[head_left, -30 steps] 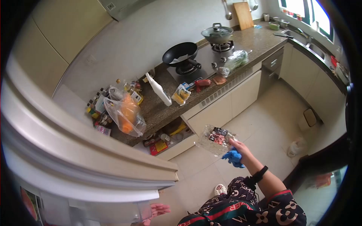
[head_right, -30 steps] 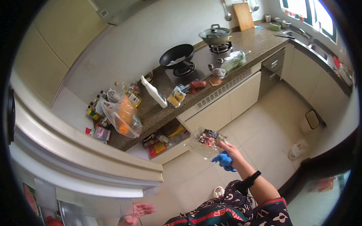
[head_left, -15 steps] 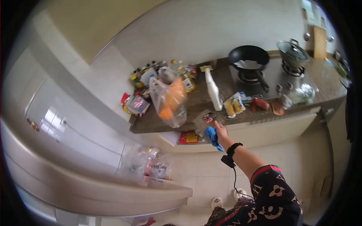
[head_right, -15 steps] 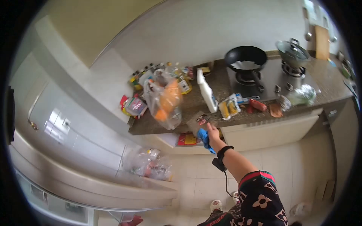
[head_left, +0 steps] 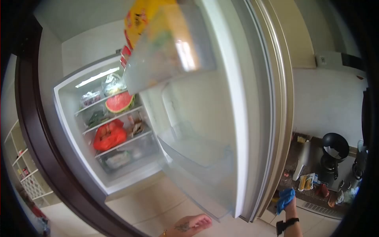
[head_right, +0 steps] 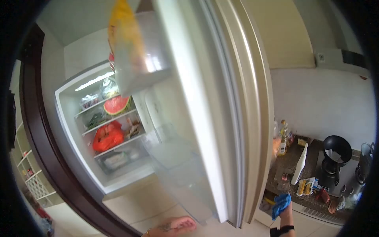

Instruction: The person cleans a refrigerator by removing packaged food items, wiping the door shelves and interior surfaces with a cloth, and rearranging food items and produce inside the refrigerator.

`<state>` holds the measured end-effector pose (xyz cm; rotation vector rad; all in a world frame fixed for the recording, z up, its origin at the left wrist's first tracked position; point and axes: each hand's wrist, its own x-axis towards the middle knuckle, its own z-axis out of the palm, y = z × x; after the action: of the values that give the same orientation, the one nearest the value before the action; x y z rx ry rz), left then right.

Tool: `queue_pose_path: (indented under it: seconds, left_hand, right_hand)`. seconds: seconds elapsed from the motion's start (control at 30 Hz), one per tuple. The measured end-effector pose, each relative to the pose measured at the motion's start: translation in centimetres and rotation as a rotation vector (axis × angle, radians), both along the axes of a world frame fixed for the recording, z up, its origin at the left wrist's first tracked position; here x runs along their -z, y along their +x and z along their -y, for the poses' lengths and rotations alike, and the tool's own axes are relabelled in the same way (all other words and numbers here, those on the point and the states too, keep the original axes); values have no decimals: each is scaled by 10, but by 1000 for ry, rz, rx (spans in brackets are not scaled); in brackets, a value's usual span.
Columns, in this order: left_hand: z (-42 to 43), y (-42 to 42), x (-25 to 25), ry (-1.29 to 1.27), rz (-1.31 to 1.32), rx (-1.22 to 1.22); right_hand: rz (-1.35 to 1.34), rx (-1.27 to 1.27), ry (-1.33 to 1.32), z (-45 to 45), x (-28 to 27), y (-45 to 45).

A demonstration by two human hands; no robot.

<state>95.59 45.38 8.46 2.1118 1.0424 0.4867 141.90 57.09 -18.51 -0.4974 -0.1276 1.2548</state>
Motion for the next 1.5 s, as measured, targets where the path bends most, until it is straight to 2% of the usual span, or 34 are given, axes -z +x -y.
queue_pose_path:
  seconds: [0.07, 0.13, 0.17, 0.23, 0.3, 0.33, 0.37, 0.43, 0.5, 0.57, 0.67, 0.7, 0.73, 0.83, 0.97, 1.03, 1.1, 1.17, 1.23, 1.37, 1.4, 1.5]
  left_hand:
    - [-6, -7, -25, -7, 127, 94]
    - [-20, -28, -50, 8, 209, 152]
    - [-22, -37, -74, 117, 222, 164]
    - [-16, -56, -134, 334, 262, 186]
    - [-44, -82, -161, 391, 571, 264]
    - [-56, -94, -182, 430, 637, 265]
    - [-66, -102, -208, 468, 705, 261]
    - [-78, -111, -254, 599, 760, -1]
    - [-111, -120, -294, 845, 777, -69]
    - [-151, -127, -333, 971, 766, -182]
    - [-161, -119, -371, 803, 695, -213]
    - [-172, -118, -379, 728, 657, -175]
    - [-181, -117, -383, 654, 615, -139]
    - [-190, -111, -389, 621, 573, -197]
    - [-212, -116, -404, 619, 493, -126]
    - [-208, -119, -410, 589, 401, -35]
    - [-204, -116, -410, 645, 435, -31]
    - [-204, -114, -412, 675, 453, 0]
    - [-207, -112, -417, 673, 456, 61]
    - [-206, -105, -421, 785, 546, -49]
    - [-210, -101, -421, 827, 580, -78]
    - [-225, -94, -422, 988, 756, -124]
  right_hand:
    - [-45, -52, -65, 38, -52, -11]
    - [32, -67, 38, 66, -93, -22]
    - [71, -77, 82, 75, -104, -31]
    - [148, 36, 187, 87, -113, -37]
    - [197, 148, 231, 116, -152, -61]
    - [184, 307, 224, 121, -162, -73]
    - [232, 282, 315, 135, -176, -81]
    - [362, 308, 426, 156, -198, -98]
    - [466, 354, 471, 171, -218, -114]
    - [561, 419, 468, 180, -238, -131]
    - [709, 394, 527, 197, -283, -172]
    - [752, 389, 546, 201, -296, -183]
    - [904, 370, 525, 206, -316, -196]
    - [1278, 485, 425, 218, -373, -240]
    - [1456, 523, 404, 229, -454, -261]
    - [1674, 652, 395, 221, -519, -255]
    - [1815, 772, 290, 210, -563, -253]
    - [1873, 772, 192, 199, -602, -253]
    - [1854, 768, 207, 182, -626, -252]
    - [1877, 703, 65, 156, -653, -269]
    - [1880, 568, 40, 153, -661, -268]
    - [1891, 590, -38, 142, -673, -273]
